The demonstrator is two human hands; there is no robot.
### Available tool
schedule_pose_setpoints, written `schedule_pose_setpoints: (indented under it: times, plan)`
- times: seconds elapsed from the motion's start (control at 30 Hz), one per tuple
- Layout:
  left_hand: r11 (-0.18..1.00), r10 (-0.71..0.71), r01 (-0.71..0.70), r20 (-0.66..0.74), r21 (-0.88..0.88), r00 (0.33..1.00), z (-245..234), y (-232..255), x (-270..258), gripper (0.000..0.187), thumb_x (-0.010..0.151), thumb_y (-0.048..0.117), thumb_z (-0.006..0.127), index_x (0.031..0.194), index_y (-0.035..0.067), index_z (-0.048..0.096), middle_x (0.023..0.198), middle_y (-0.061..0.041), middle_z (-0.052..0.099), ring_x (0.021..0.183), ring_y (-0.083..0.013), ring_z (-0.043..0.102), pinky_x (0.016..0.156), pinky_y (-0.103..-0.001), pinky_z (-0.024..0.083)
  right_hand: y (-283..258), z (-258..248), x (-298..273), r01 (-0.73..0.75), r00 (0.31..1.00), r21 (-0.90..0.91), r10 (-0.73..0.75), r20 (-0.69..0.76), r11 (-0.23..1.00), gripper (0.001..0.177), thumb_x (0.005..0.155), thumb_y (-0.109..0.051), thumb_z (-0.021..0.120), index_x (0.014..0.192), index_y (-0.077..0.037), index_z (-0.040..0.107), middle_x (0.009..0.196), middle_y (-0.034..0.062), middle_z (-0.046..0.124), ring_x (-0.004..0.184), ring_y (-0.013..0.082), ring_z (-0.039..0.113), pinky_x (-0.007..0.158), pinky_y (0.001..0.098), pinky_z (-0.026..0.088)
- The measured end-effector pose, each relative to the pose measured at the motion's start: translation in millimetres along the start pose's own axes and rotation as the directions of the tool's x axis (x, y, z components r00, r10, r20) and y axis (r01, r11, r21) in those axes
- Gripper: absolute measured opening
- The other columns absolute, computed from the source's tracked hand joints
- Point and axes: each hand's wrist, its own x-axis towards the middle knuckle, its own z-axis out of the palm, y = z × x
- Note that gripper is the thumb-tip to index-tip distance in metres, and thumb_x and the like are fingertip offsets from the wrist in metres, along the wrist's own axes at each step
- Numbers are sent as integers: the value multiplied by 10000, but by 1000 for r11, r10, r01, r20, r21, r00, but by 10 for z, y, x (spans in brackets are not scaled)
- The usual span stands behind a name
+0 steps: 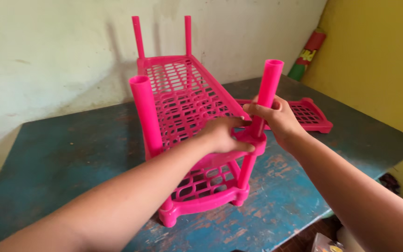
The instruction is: The person assembles a pink plastic three-tier shelf by inserting vertical support poles into the bottom and middle trays, then placing the top tray onto the poles. The person presses down on the corners to secure the connections and adjusts the alignment of the trays.
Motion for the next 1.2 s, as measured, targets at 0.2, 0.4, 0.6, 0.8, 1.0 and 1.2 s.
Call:
schedule_pose_setpoints:
  times: [0.2,0.4,0.6,0.8,1.0,1.2]
  plan:
    - [989,30,-35,-35,-143,999,-62,136,7,571,593,536,877,1070,229,807,1067,-25,795,1044,-206,743,966,-364,531,-41,-141,-255,102,993,286,-80,-88,953,146,995,-231,607,1079,-112,593,956,17,659,912,153,644,884,352,499]
    - [1000,8,-12,-148,-25,989,28,168,110,485,663,550,858,1015,220,813,1003,-3,805,959,-200,766,880,-352,567,141,-279,-411,7,992,309,32,-121,951,119,1014,-214,529,1048,-122,596,968,16,663,931,156,645,862,358,492]
    - [941,170,-231,-244,-249,955,202,78,209,421,708,369,850,991,84,723,936,-48,792,921,-179,774,837,-337,600,257,-263,-520,-33,995,277,57,-77,960,123,1013,-199,531,1057,-111,605,1000,18,657,953,155,641,882,364,502]
    - [883,119,-263,-358,-388,926,269,224,343,441,880,457,719,1091,70,690,915,-56,768,841,-161,768,773,-301,595,236,-237,-550,-41,990,293,79,-117,955,166,1013,-202,513,1079,-107,631,984,18,645,947,158,635,862,364,509]
    - [782,162,-388,-442,-487,882,115,388,492,531,971,565,617,1101,58,704,903,-69,784,828,-176,764,740,-328,578,245,-269,-612,-40,995,258,63,-80,965,135,1021,-210,531,1063,-104,603,965,24,637,934,155,634,854,364,510]
    - [826,162,-335,-378,-453,911,76,326,569,559,925,576,607,1110,57,699,869,-36,771,803,-149,756,727,-314,580,229,-237,-592,-26,999,158,32,-38,987,112,981,-159,584,1069,-101,620,1002,6,649,960,130,632,877,349,506]
